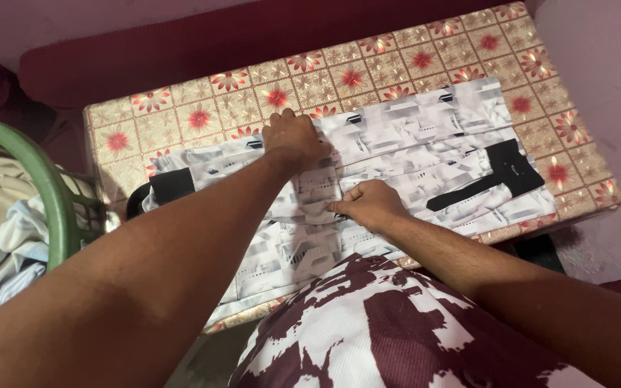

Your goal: The person folds a patterned short-sleeved shirt on a table. They smooth the fabric, fold the sleeves inward, fold the sides toward the center, and then fold the shirt in half to create a compact stack.

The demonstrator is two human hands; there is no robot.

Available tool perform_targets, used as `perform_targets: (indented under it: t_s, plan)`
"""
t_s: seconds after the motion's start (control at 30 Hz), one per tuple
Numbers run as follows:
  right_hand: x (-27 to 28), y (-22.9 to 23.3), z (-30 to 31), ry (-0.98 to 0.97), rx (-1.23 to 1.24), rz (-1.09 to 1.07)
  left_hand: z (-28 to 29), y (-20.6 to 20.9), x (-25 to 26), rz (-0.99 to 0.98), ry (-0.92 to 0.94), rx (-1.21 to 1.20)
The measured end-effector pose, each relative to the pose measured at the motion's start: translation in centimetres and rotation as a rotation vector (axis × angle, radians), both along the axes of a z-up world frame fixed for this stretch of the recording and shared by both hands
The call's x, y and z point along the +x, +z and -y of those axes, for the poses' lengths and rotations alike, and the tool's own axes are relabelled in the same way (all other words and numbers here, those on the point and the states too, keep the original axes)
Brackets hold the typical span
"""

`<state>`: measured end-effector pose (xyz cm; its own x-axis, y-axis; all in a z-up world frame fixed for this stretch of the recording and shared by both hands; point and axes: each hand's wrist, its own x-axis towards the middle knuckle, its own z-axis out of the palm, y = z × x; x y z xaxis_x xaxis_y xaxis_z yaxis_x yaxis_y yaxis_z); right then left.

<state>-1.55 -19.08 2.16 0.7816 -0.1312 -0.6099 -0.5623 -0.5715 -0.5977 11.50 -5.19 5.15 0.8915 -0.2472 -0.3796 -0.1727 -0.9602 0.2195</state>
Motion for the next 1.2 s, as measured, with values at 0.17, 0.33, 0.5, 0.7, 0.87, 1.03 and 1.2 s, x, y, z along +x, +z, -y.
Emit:
perform_targets:
  t_s: [0.17,0.33,0.5,0.7,0.87,1.03,1.2]
  plan:
    - [0.0,-0.4,0.2,0.019,-0.003,0.024,-0.2,0.7,0.4,0.010,-0.022,0.063]
    - [0.0,-0.5,0.1,0.022,-0.026,0.076,0.3,1.5,0.4,-0.063,0.019,0.067]
    - [0.1,-0.6,0.2,0.064,-0.020,0.069,-0.2,1.6,0.8,-0.216,0.260,-0.178]
    - [-0.6,-0.4,0.3,0.078,-0.015,0.040,-0.9,0.9,0.7,-0.300,0.488,-0.433]
    - [-0.9,-0.8,0.6,0.045,0.028,0.009,-1.1,1.2,0.3,-0.254,0.512,-0.445]
    - [-1.4,-2.0,0.8,0.047,-0.027,0.259,-1.2,0.3,0.0,-0.112,0.513,-0.463]
    - [-2.0,-1.2,0.6,-0.063,0.045,0.279,-1.5,-0.4,-0.1,-0.085,0.513,-0.528]
